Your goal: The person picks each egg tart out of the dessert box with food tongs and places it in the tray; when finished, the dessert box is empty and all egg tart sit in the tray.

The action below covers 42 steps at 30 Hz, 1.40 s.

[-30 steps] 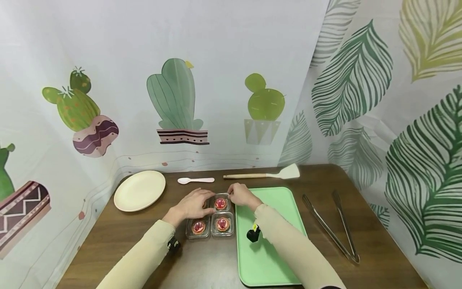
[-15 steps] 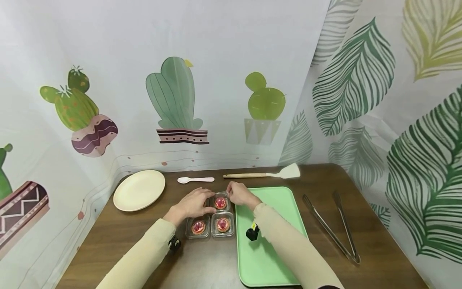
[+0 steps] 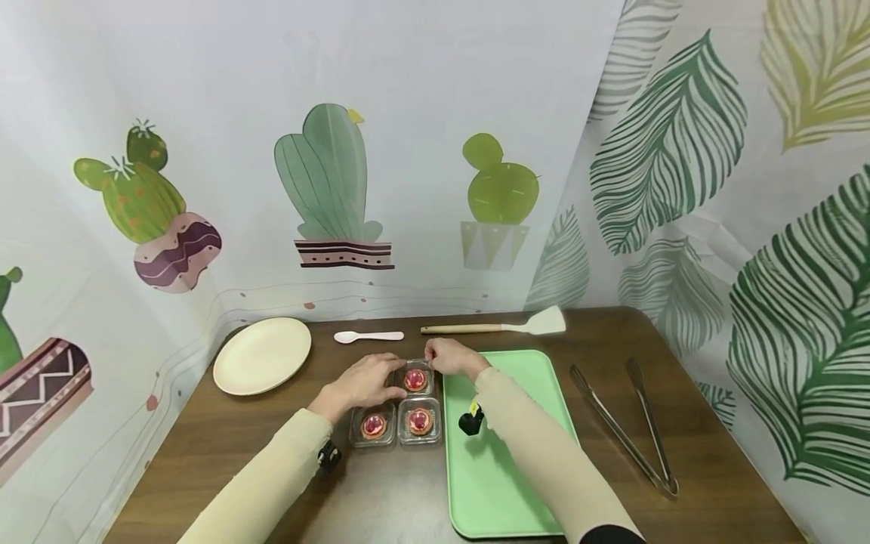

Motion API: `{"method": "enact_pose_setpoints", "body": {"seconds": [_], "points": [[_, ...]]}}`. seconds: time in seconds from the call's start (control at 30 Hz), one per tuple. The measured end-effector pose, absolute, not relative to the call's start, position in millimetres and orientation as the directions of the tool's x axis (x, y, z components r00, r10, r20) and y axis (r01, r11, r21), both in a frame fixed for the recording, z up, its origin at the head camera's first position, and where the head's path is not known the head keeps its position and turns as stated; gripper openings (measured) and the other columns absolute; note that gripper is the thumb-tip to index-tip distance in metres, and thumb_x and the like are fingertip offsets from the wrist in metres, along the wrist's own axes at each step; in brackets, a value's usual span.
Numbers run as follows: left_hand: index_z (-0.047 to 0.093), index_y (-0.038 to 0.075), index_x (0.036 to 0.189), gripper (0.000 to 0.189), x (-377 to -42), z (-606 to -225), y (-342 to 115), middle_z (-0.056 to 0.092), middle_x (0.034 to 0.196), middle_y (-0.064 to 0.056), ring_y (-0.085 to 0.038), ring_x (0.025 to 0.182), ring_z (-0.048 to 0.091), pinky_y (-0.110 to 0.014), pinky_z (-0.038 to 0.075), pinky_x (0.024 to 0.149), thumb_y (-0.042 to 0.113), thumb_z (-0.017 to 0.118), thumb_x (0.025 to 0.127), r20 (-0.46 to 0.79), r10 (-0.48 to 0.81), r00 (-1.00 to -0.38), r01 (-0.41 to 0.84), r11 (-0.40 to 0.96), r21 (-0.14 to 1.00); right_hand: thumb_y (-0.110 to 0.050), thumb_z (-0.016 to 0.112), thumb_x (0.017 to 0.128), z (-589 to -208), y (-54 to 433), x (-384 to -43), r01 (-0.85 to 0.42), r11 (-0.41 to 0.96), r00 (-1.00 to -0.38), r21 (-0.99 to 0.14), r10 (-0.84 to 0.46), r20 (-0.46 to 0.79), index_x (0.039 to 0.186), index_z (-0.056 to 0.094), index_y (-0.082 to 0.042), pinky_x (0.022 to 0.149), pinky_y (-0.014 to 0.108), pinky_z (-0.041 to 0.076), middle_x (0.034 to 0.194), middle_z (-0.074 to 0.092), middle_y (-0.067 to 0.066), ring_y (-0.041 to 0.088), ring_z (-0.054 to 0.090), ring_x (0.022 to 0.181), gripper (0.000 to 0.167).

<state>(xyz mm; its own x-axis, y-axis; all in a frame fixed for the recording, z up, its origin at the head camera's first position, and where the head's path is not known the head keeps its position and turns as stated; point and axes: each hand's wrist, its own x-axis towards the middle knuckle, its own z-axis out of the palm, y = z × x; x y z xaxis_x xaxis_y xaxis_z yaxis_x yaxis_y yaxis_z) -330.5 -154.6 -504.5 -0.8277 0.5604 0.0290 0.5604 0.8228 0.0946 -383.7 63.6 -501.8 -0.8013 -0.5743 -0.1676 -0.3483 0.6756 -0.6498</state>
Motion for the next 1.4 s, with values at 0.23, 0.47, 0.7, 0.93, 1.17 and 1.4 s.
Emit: {"method": "enact_pose_setpoints", "body": {"seconds": [0.23,0.47,0.7,0.93,1.17,1.4], "points": [[0.06,0.007,0.132,0.066,-329.9,-502.2,-154.2,0.06,0.131,-0.009,-0.025,0.119,0.059,-0.038,0.047,0.103,0.051,0.07,0.085,0.051,0.571,-0.819,0.573,0.814,0.088,-0.009,0.056,0.095,-495.3,61.3,-386.4,-0.225,0.698,-0.838,-0.679,-0.495,-0.231,0.09,0.068,-0.007,0.06,0.025,0.041,0.083,0.06,0.001,0.014,0.05,0.071,0.014],[0.058,0.008,0.134,0.067,-327.4,-503.7,-155.4,0.059,0.134,-0.009,-0.025,0.121,0.058,-0.038,0.045,0.105,0.053,0.067,0.085,0.054,0.558,-0.828,0.56,0.826,0.068,-0.014,0.064,0.093,-495.5,59.6,-381.8,-0.075,0.656,-0.896,-0.751,-0.375,-0.238,0.089,0.074,-0.008,0.064,0.029,0.05,0.086,0.068,0.005,0.016,0.06,0.073,0.012],[0.052,0.008,0.139,0.073,-326.5,-504.2,-156.5,0.054,0.14,-0.012,-0.028,0.13,0.05,-0.041,0.038,0.112,0.054,0.068,0.084,0.034,0.532,-0.846,0.533,0.84,0.101,-0.006,0.06,0.093,-502.6,65.5,-386.1,0.046,0.486,-0.874,-0.872,-0.403,-0.271,0.09,0.072,0.001,0.055,0.024,0.046,0.07,0.063,0.005,0.013,0.055,0.06,0.014],[0.046,0.007,0.143,0.082,-327.3,-499.2,-157.4,0.049,0.144,-0.015,-0.034,0.132,0.048,-0.045,0.036,0.112,0.054,0.071,0.081,0.027,0.517,-0.856,0.512,0.838,0.189,-0.002,0.058,0.094,-504.9,70.2,-387.4,0.249,0.272,-0.826,-0.929,-0.44,-0.351,0.105,0.065,0.01,0.055,0.018,0.046,0.076,0.063,0.006,0.011,0.056,0.062,0.018],[0.04,0.008,0.146,0.09,-330.1,-497.5,-158.7,0.049,0.145,-0.014,-0.032,0.13,0.05,-0.045,0.039,0.111,0.053,0.076,0.077,0.018,0.499,-0.866,0.486,0.836,0.256,-0.002,0.055,0.096,-506.1,77.2,-385.2,0.374,0.115,-0.801,-0.92,-0.461,-0.383,0.104,0.064,0.009,0.052,0.017,0.045,0.073,0.064,0.005,0.01,0.056,0.059,0.017],[0.046,0.005,0.141,0.085,-331.1,-498.5,-159.4,0.053,0.139,-0.015,-0.032,0.126,0.053,-0.046,0.04,0.109,0.052,0.077,0.076,0.018,0.507,-0.862,0.496,0.834,0.243,-0.004,0.056,0.096,-504.2,82.0,-381.6,0.4,0.056,-0.795,-0.915,-0.476,-0.377,0.105,0.064,0.007,0.054,0.017,0.045,0.075,0.065,0.004,0.009,0.056,0.062,0.016]]}}
